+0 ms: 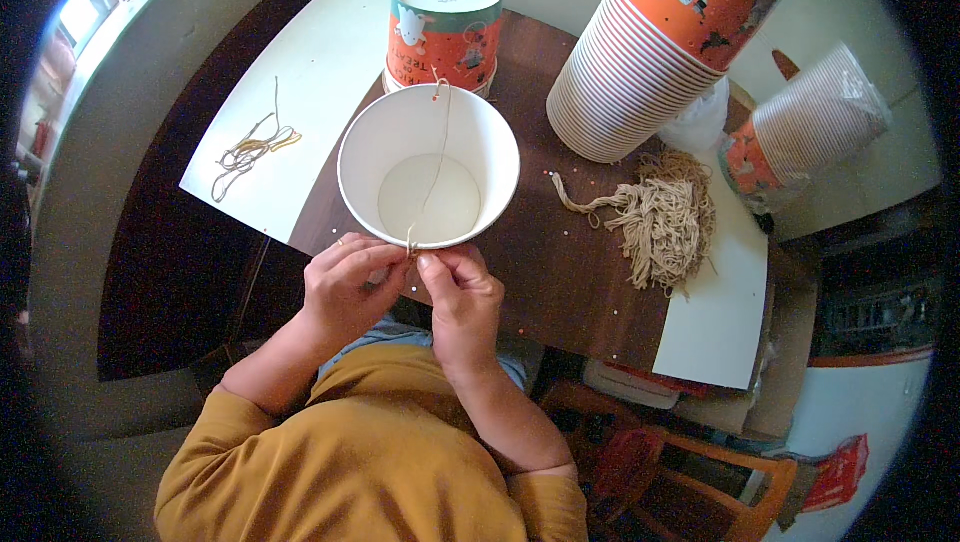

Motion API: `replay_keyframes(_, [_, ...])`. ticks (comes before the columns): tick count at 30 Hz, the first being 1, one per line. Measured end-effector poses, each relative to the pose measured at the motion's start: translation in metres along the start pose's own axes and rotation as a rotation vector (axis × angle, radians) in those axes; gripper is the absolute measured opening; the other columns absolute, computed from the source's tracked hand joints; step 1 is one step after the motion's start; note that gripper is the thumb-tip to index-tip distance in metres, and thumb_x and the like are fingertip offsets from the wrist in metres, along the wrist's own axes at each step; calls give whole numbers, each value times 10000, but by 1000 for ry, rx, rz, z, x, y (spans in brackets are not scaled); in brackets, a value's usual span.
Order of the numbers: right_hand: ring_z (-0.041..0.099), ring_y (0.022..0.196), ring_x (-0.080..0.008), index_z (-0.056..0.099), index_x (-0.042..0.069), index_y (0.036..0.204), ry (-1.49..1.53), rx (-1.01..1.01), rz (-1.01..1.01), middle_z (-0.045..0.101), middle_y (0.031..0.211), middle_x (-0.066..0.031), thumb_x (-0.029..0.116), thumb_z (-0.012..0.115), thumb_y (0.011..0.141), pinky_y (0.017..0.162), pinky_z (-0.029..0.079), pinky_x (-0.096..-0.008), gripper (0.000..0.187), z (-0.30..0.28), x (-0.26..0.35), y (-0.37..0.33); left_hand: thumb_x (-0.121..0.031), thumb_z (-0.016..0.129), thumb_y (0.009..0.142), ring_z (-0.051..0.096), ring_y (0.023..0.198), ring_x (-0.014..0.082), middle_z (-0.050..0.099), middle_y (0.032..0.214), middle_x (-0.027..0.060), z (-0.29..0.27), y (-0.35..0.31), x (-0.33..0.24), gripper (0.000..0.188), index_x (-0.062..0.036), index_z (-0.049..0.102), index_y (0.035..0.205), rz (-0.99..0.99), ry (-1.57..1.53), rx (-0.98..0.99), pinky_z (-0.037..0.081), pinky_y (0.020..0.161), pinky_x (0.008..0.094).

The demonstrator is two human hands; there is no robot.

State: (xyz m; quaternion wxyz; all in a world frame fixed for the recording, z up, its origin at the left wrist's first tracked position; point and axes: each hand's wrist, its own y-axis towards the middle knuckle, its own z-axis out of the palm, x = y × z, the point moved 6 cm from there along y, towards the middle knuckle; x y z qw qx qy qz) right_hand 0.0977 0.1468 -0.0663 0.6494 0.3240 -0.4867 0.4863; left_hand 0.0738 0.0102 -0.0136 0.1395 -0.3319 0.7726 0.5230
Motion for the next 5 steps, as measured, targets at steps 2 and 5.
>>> replay_keyframes(2, [603,876,-119,699,-22,927,-163,18,-105,661,977,-60,30,599,873,816,482,-267,125,-1,10,0,7,720,699,641,686,231,677,792,76,-3,4,-5,216,-53,661,898,49,56,29,510,637,313])
replay_keyframes(5, [588,920,-114,721,26,928,-388,77,-146,655,982,-60,19,592,878,878,447,-255,138,4,24,-2,-12,725,696,642,731,253,679,842,80,-3,6,-10,261,-86,659,937,127,148,91,509,681,334])
